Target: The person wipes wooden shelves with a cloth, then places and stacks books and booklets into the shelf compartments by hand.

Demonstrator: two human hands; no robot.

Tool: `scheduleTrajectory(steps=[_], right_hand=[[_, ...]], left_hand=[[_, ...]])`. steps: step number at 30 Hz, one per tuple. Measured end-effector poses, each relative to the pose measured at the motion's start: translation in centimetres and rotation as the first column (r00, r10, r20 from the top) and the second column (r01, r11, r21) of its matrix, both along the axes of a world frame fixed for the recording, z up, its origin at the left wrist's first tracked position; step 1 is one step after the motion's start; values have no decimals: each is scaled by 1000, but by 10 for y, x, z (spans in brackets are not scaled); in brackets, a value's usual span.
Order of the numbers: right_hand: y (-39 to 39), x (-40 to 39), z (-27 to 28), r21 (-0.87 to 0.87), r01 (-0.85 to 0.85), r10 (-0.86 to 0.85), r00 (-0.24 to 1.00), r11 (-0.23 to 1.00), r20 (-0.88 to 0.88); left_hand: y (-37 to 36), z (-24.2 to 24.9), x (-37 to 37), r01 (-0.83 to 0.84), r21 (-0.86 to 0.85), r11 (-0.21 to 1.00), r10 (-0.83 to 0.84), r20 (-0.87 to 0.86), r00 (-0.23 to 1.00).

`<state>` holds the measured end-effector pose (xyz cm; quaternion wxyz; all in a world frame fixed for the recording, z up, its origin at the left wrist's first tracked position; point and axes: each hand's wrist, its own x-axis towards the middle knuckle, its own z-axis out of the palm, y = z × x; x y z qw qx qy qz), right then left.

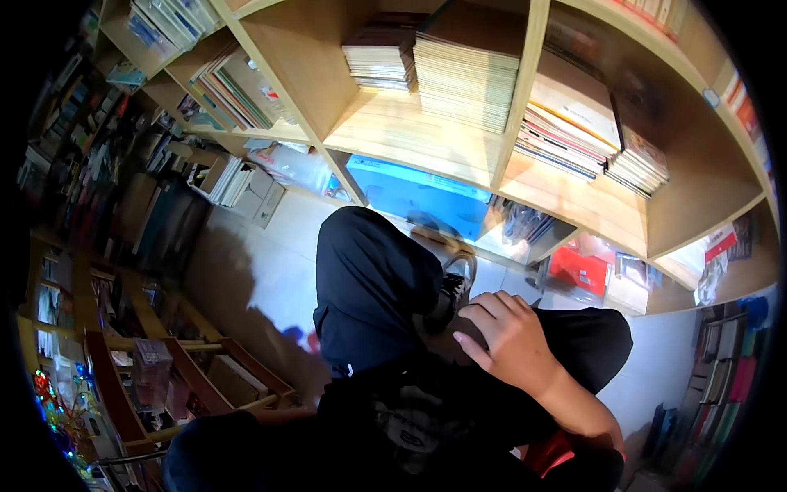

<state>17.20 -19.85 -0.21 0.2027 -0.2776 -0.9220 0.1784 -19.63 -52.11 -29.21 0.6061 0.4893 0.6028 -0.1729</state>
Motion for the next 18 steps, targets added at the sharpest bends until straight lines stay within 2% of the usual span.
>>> scheduleTrajectory(steps=[3,10,14,17,18], right_hand=[[-8,-1,-8,-36,1,-2,999,999,-40],[-29,7,-29,-191,-10,9,1000,982,-4],[-47,17,-58,-203,-41,63,993,978,101],[-57,19,-70,-232,-55,78,993,971,90],[-57,20,-73,-249,-69,98,989,966,107]], left_hand=[[2,15,3,47,-1,999,-47,-1,999],[26,66,-13,211,10,977,-211,-9,977],[80,127,-29,327,39,944,-329,59,943],[140,181,-30,409,50,911,-412,126,902],[155,190,-26,453,29,891,-454,50,889]])
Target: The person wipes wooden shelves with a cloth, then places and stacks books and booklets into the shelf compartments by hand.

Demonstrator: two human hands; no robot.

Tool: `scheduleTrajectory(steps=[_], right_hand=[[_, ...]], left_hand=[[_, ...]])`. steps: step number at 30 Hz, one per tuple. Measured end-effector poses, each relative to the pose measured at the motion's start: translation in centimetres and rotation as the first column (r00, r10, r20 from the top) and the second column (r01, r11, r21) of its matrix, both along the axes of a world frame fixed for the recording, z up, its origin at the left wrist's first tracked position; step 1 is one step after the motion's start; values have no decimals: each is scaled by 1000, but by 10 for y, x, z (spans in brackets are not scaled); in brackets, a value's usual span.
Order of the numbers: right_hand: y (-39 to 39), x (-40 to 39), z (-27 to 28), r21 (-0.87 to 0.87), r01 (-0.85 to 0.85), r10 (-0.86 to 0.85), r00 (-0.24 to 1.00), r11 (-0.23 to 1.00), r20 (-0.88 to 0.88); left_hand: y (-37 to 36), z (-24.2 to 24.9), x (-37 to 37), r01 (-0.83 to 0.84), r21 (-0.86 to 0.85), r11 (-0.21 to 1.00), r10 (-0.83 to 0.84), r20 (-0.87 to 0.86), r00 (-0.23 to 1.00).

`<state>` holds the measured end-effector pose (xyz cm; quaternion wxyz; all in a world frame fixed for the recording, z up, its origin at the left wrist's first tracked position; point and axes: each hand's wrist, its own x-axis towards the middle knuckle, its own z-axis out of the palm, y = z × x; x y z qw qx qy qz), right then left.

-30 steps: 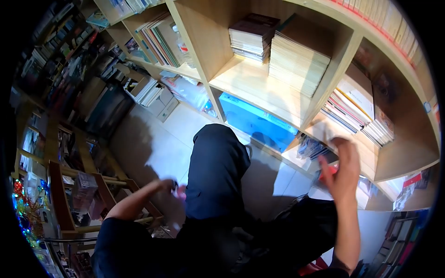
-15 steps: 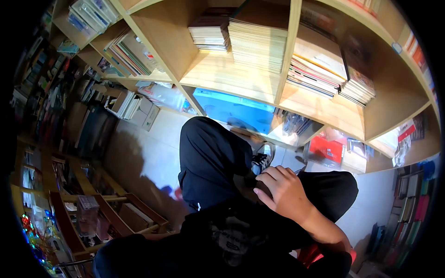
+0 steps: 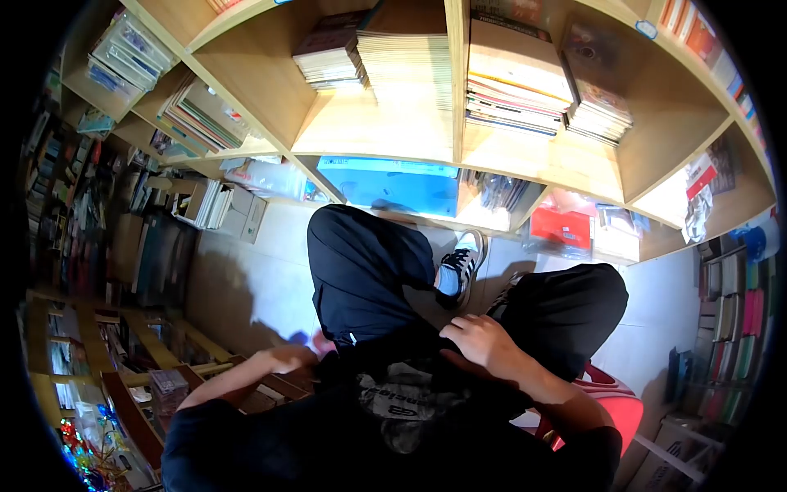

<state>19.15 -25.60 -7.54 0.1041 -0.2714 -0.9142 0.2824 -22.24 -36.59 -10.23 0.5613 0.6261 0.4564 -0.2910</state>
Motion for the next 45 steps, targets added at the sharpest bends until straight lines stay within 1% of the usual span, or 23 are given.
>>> scheduleTrajectory(steps=[1,2,4,6,11,15,20,23,24,26,27,28,29,30,31,34,35,36,37,41,43,44,45], right_hand=[[0,-3,-3,-12,-1,1,1000,1000,14],[1,-7,-5,-11,4,-4,1000,1000,15],[4,-18,-5,23,-18,18,1000,1000,-1],[8,-29,1,-11,-18,19,1000,1000,8],[7,-69,-10,-232,-114,100,992,966,-71],[-5,-111,-50,-331,-251,235,968,910,-90],[-5,-136,-45,-338,-388,370,921,857,-120],[2,-131,-34,-182,-491,480,871,852,-102],[7,-125,-30,-200,-487,491,871,850,-33],[13,-109,-18,-250,-453,471,882,856,13],[18,-106,-14,-244,-450,476,877,859,61],[22,-104,-11,-240,-445,478,872,863,106],[27,-101,-5,-270,-425,468,876,864,119],[30,-99,-6,-270,-415,452,887,869,91],[29,-98,-12,-249,-405,436,896,880,84],[29,-95,-22,-241,-360,389,917,901,85],[28,-94,-23,-253,-342,376,921,905,99],[29,-93,-23,-255,-339,373,922,906,99],[30,-92,-22,-264,-326,363,926,908,106],[29,-90,-25,-267,-283,315,945,921,85],[28,-88,-26,-256,-276,308,947,926,94],[29,-86,-26,-242,-271,303,947,932,107],[29,-84,-26,-247,-270,303,947,931,106]], left_hand=[[4,-10,-4,37,87,995,-39,24,999],[28,31,20,119,166,979,-118,-17,993],[53,37,32,89,217,972,-98,31,995],[70,40,47,179,415,892,-254,131,958],[67,30,81,235,571,787,-376,141,916],[54,38,70,29,477,878,-125,170,978],[33,48,72,-44,539,841,-70,188,980],[27,58,74,-376,278,884,296,291,910],[23,56,66,-378,279,883,298,289,910],[7,36,33,-379,-48,924,355,-260,898],[-24,-3,1,-247,-16,969,247,-12,969],[-31,-1,7,105,100,989,-113,72,991],[-38,1,13,393,288,874,-438,114,892],[-38,0,13,407,283,868,-451,109,886],[-45,-5,10,24,40,999,-28,108,994],[-62,-51,-31,167,386,907,-367,529,765],[-63,-37,-23,-109,96,989,46,503,863],[-60,-15,-5,-370,-247,896,433,293,853],[-57,8,12,-692,-403,598,750,-23,661],[-58,13,13,-555,-299,776,542,-133,830],[-71,-4,-1,-679,-427,597,684,-171,709],[-82,-23,-22,-678,-428,597,682,-174,710],[-99,-48,-51,-682,-642,352,808,-160,567]])
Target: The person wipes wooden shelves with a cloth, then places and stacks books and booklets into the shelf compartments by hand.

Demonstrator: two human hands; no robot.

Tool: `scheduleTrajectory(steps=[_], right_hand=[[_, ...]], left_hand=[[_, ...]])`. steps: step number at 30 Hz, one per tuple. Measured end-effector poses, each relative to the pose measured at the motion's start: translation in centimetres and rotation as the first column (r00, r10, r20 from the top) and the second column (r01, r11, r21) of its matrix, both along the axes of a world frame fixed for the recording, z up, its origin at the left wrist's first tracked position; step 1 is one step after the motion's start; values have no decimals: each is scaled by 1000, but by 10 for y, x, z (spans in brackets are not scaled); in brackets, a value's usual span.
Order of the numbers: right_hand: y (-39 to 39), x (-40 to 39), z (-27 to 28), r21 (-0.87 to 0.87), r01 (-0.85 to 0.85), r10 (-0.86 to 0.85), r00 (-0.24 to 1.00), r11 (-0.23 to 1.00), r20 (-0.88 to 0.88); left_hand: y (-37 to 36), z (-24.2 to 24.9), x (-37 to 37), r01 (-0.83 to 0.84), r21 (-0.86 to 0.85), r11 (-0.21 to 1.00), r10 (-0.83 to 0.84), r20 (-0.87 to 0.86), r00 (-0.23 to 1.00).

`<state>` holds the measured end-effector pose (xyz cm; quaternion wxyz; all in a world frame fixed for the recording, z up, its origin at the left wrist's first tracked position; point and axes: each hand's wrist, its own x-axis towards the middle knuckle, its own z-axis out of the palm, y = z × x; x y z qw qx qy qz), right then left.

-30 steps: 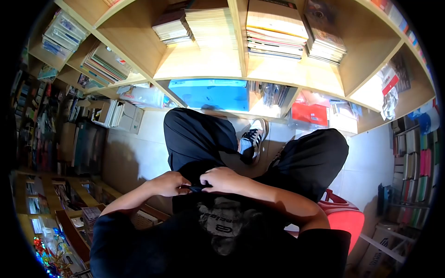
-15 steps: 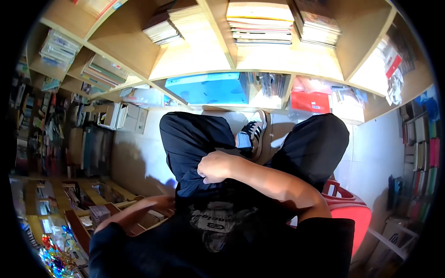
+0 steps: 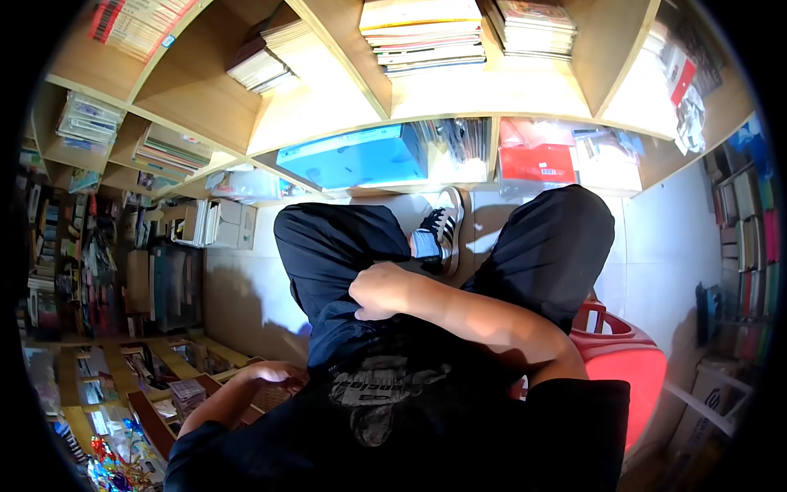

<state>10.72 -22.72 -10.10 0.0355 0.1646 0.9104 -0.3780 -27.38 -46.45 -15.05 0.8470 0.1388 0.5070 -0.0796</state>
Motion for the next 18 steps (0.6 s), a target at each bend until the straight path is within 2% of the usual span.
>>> scheduleTrajectory(steps=[2,3,4,5,6,7,9,10,11,12,13,15,17,18], right_hand=[[4,7,2,83,21,-21,1000,996,-2],[7,12,7,81,20,-20,1000,997,3],[10,20,14,58,59,-58,998,997,-14],[12,26,21,32,91,-90,996,995,-29],[15,34,23,-7,130,-131,988,991,-79],[20,43,37,-24,139,-140,986,990,-92],[24,48,46,-27,168,-169,985,985,-31],[26,49,56,-18,163,-163,987,986,11],[27,49,64,-8,159,-159,986,987,54],[28,49,64,10,113,-114,991,994,74],[28,47,63,1,72,-71,991,997,114],[24,45,62,-82,12,-1,991,997,135],[19,37,53,-96,-38,55,982,995,180],[15,33,46,-105,-64,85,972,992,220]], left_hand=[[1,-8,-14,-215,-175,961,247,184,951],[21,9,-9,-46,51,998,46,-10,999],[41,32,-1,166,231,959,-109,-240,965],[62,72,29,136,364,922,-20,-306,952],[93,92,48,144,213,966,-63,-347,936],[107,100,65,-2,189,982,61,-309,949],[127,77,79,293,459,839,-206,-231,951],[145,84,105,348,459,817,-231,-292,928],[158,80,129,327,546,772,-217,-257,942],[168,64,147,356,650,672,-250,-253,935],[174,59,175,384,666,640,-211,-328,921],[188,93,226,615,619,488,-363,-497,788],[181,87,224,490,784,382,-363,-360,859],[181,88,207,468,786,403,-387,-317,866]])
